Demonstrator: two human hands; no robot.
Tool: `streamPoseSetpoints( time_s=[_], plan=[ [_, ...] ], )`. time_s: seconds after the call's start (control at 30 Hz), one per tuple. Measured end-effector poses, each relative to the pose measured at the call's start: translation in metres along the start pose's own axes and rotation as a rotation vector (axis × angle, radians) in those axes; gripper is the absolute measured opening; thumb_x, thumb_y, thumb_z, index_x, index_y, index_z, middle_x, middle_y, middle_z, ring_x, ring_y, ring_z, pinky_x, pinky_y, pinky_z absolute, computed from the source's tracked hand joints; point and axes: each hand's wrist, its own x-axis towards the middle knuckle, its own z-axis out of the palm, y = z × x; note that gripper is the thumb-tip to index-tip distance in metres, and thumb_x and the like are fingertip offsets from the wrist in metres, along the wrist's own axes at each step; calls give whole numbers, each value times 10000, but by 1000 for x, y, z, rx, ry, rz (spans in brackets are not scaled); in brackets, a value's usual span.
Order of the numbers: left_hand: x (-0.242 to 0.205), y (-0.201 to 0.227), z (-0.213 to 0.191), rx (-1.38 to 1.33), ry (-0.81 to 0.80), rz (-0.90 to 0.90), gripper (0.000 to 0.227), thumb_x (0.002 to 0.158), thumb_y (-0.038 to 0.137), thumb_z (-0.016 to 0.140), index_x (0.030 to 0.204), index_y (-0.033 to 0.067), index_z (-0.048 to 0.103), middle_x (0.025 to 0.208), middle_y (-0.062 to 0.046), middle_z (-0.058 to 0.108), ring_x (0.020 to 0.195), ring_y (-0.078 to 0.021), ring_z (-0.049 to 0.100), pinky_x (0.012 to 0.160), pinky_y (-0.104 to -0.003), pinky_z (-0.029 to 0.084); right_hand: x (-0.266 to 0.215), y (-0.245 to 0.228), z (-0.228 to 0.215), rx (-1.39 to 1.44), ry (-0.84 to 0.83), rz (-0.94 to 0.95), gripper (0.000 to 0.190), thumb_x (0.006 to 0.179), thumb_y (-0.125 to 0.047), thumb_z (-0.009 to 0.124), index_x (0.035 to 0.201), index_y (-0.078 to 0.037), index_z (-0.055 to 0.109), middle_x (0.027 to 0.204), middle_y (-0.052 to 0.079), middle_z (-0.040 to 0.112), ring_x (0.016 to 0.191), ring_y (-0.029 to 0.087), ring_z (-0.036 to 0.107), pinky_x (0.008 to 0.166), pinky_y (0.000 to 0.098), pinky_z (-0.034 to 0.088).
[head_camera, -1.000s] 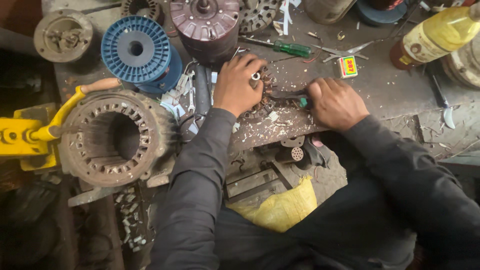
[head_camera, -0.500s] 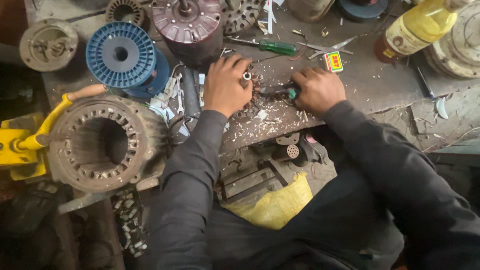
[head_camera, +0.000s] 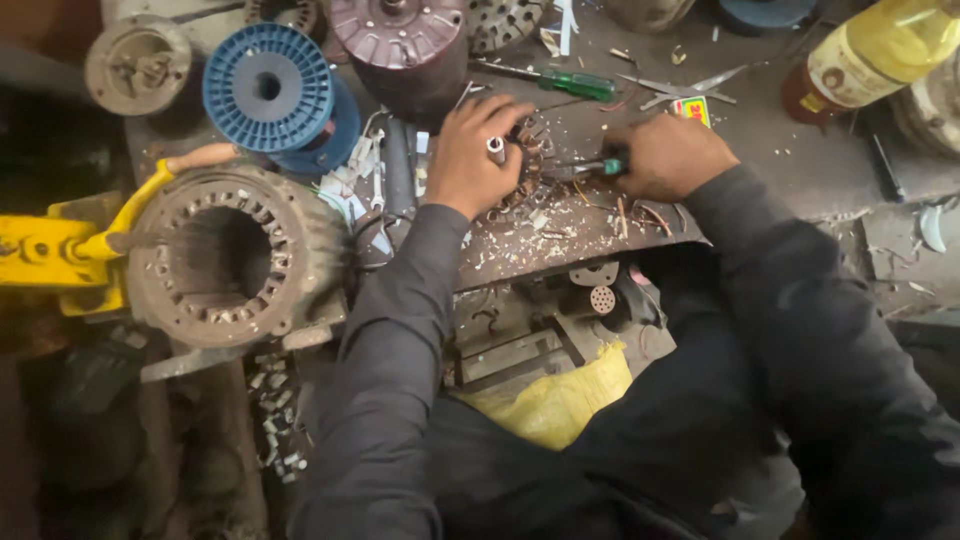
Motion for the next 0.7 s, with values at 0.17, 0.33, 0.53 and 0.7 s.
streamPoseSetpoints(
  time_s=[0.17,0.33,0.53,0.7],
  plan=[
    [9,1,0,24,-33,-51,414,792,140,658,1202,141,708,1244,-90,672,1157,-336,605,1006,-460,465,-29,-12,-2,102,275,51,501,825,-293,739,1221,-30,580,1092,180,659,947,425,682,760,537,547],
    [8,-1,2,19,-38,-57,399,807,144,662,1202,156,710,1250,-82,672,1166,-325,608,996,-452,468,-48,-26,0,122,307,-40,315,827,-124,675,1135,-58,659,1150,132,635,1020,372,663,842,483,541],
    [8,-3,6,51,-26,-37,401,800,167,671,1198,156,714,1252,-91,668,1161,-334,603,977,-462,467,-61,-42,-1,-154,461,-60,276,849,-77,631,1108,-116,718,1303,67,650,1228,280,612,1076,452,449],
    [8,-2,4,45,-27,-46,404,793,166,671,1194,157,714,1218,-88,670,1162,-332,607,974,-458,472,-58,-51,-4,-136,457,-122,363,817,-107,611,1163,-95,720,1368,129,617,1294,302,571,1121,451,424]
  ],
)
